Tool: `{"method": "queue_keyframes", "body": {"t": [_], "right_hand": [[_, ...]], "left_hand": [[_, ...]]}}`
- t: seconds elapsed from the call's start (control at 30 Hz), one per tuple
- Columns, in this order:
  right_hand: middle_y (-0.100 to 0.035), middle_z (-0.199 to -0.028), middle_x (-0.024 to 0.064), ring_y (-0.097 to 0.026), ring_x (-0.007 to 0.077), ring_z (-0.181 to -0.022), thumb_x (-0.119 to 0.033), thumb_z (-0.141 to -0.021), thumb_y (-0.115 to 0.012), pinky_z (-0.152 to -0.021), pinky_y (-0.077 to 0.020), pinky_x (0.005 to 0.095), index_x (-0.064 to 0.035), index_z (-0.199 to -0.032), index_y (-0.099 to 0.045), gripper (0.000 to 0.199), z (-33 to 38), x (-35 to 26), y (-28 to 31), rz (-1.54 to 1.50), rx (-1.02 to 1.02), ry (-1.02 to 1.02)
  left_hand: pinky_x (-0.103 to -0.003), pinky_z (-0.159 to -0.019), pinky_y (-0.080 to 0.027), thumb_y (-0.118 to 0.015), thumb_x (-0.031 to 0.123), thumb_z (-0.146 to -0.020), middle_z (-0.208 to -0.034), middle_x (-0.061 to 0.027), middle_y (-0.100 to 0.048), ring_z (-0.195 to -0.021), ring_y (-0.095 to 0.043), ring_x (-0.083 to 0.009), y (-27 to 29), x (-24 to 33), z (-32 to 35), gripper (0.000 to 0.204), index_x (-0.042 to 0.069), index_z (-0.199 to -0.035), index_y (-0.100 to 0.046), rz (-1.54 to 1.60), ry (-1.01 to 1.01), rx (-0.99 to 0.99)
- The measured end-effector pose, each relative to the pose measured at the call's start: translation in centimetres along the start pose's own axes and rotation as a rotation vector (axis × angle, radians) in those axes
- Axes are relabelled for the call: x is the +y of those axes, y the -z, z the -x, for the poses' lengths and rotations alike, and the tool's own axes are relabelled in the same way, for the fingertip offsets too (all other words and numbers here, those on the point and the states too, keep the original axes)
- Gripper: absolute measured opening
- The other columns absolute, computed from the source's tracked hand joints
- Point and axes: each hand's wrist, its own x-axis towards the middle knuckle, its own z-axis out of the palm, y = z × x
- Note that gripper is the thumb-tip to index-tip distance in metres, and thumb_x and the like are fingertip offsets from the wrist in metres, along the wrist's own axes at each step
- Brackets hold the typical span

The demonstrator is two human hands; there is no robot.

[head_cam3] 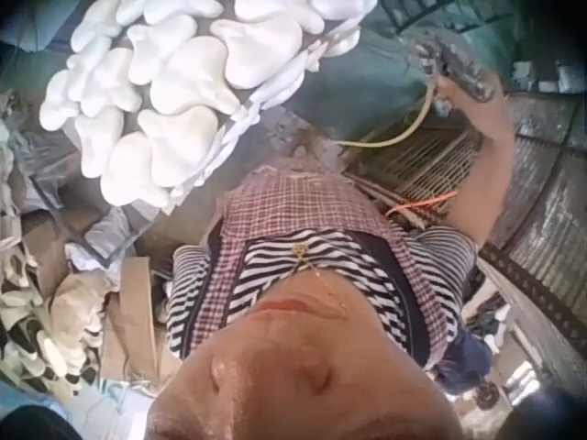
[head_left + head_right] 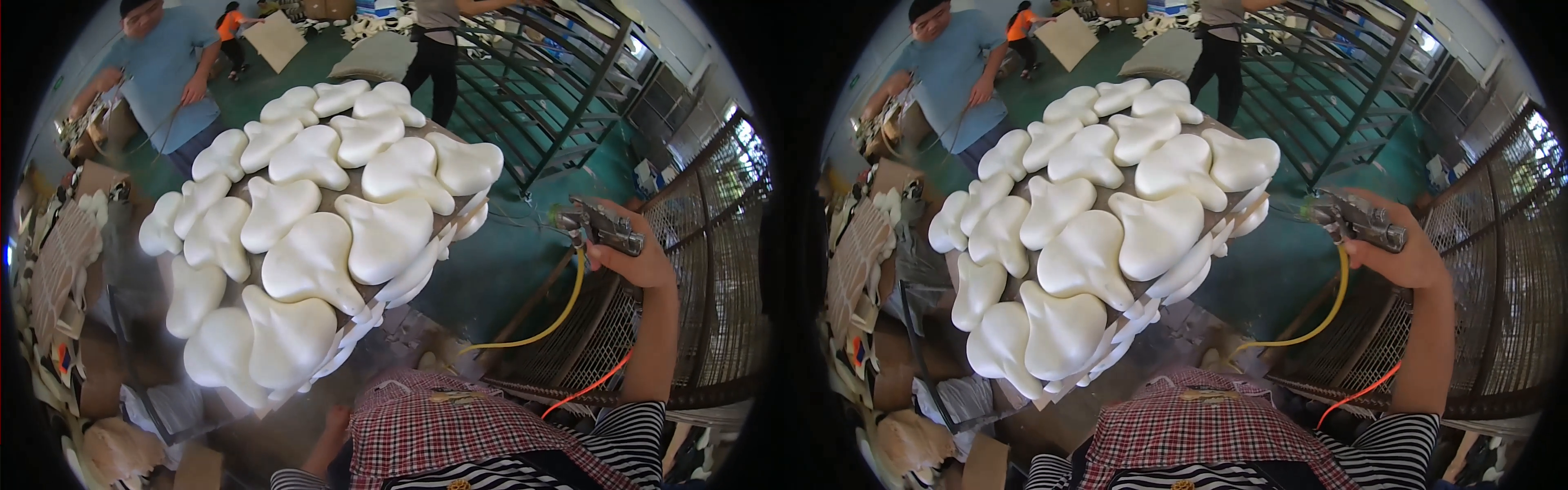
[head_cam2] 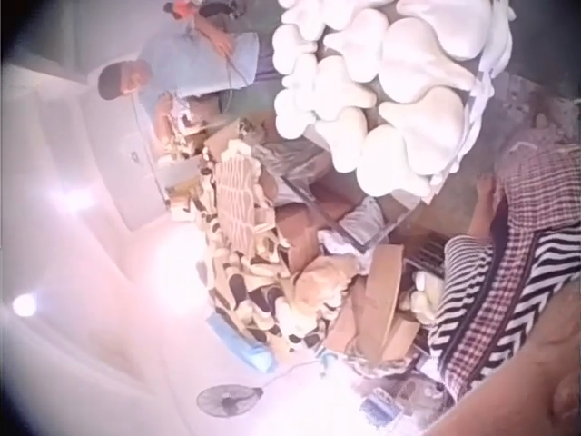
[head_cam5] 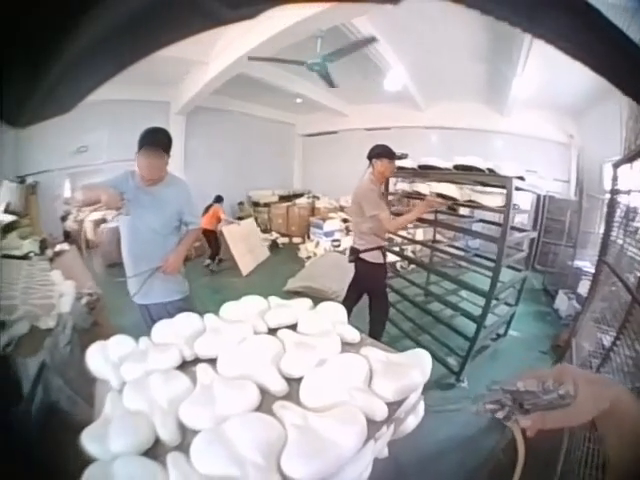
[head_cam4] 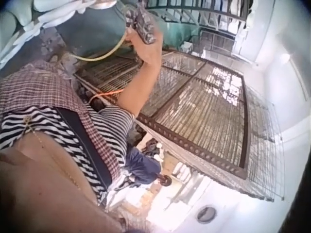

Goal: The recorder uses a spray gun to apply adhesive or a coating to white foam bicycle seat components arranged on a wooden board.

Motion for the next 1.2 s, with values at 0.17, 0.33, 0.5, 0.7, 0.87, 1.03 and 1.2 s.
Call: {"method": "queue_keyframes", "body": {"t": [0.17, 0.33, 0.5, 0.7, 0.87, 1.03, 1.2], "right_hand": [[-0.06, -0.092, 0.0051, -0.056, 0.0097, -0.073, -0.011, -0.078, -0.069, -0.063, -0.0487, 0.0241, 0.0013, -0.125, -0.048, 0.053, -5.1, -1.3, -5.7, -0.061, -0.013, 0.095], [-0.06, -0.082, 0.0018, -0.056, 0.0089, -0.065, -0.007, -0.08, -0.064, -0.06, -0.0461, 0.0229, 0.0014, -0.124, -0.049, 0.047, -8.8, -4.5, -7.9, -0.076, -0.086, 0.282], [-0.057, -0.074, 0.0012, -0.052, 0.0084, -0.06, -0.009, -0.079, -0.062, -0.057, -0.0432, 0.0231, -0.0005, -0.126, -0.05, 0.049, -11.1, -4.5, -8.5, 0.007, -0.056, 0.33], [-0.059, -0.068, 0.0025, -0.054, 0.0086, -0.061, -0.007, -0.079, -0.064, -0.059, -0.0442, 0.0231, 0.0018, -0.113, -0.055, 0.036, -10.7, -4.9, -10.6, -0.072, -0.064, 0.284], [-0.059, -0.076, 0.0013, -0.053, 0.0078, -0.062, -0.005, -0.079, -0.063, -0.058, -0.0453, 0.024, 0.0011, -0.123, -0.051, 0.045, -12.8, -4.7, -10.5, 0.028, -0.04, 0.311], [-0.058, -0.081, 0.0012, -0.053, 0.0076, -0.062, -0.003, -0.079, -0.062, -0.059, -0.0454, 0.0238, 0.0011, -0.124, -0.05, 0.047, -9.5, -5.1, -9.7, 0.023, -0.143, 0.184], [-0.058, -0.081, 0.0018, -0.053, 0.0078, -0.064, -0.007, -0.077, -0.066, -0.06, -0.0454, 0.0237, 0.001, -0.124, -0.05, 0.051, -7.6, -4.8, -10.1, 0.031, -0.041, 0.198]], "left_hand": [[-0.042, -0.072, -0.052, -0.059, 0.014, -0.073, -0.091, -0.0131, -0.064, -0.085, -0.062, -0.0316, 4.4, 1.7, 2.8, 0.008, 0.011, -0.077, -0.064, -0.007, -0.125, 0.132], [-0.043, -0.063, -0.051, -0.061, 0.015, -0.072, -0.086, -0.0116, -0.063, -0.074, -0.064, -0.0282, 0.9, -3.0, 5.8, 0.007, 0.012, -0.077, -0.065, -0.008, 0.028, 0.015], [-0.042, -0.063, -0.051, -0.06, 0.017, -0.073, -0.083, -0.0113, -0.064, -0.074, -0.064, -0.0284, -1.6, -3.3, 8.4, 0.014, 0.014, -0.085, -0.066, 0.301, 0.39, -0.019], [-0.043, -0.061, -0.05, -0.058, 0.019, -0.073, -0.074, -0.014, -0.063, -0.071, -0.063, -0.0306, 0.1, -2.3, 8.4, 0.011, 0.012, -0.074, -0.066, -0.01, 0.059, 0.207], [-0.043, -0.061, -0.05, -0.059, 0.019, -0.072, -0.073, -0.015, -0.062, -0.069, -0.063, -0.0317, 0.4, -3.9, 7.7, 0.01, 0.012, -0.075, -0.065, 0.091, 0.065, 0.024], [-0.044, -0.059, -0.049, -0.057, 0.018, -0.072, -0.071, -0.0155, -0.063, -0.066, -0.062, -0.0329, -0.9, -4.4, 7.2, 0.011, 0.009, -0.069, -0.063, 0.03, 0.066, 0.257], [-0.043, -0.063, -0.051, -0.057, 0.021, -0.073, -0.077, -0.0152, -0.065, -0.07, -0.064, -0.0312, 3.1, -1.7, 6.2, 0.014, 0.01, -0.071, -0.065, 0.368, 0.402, 0.032]]}}
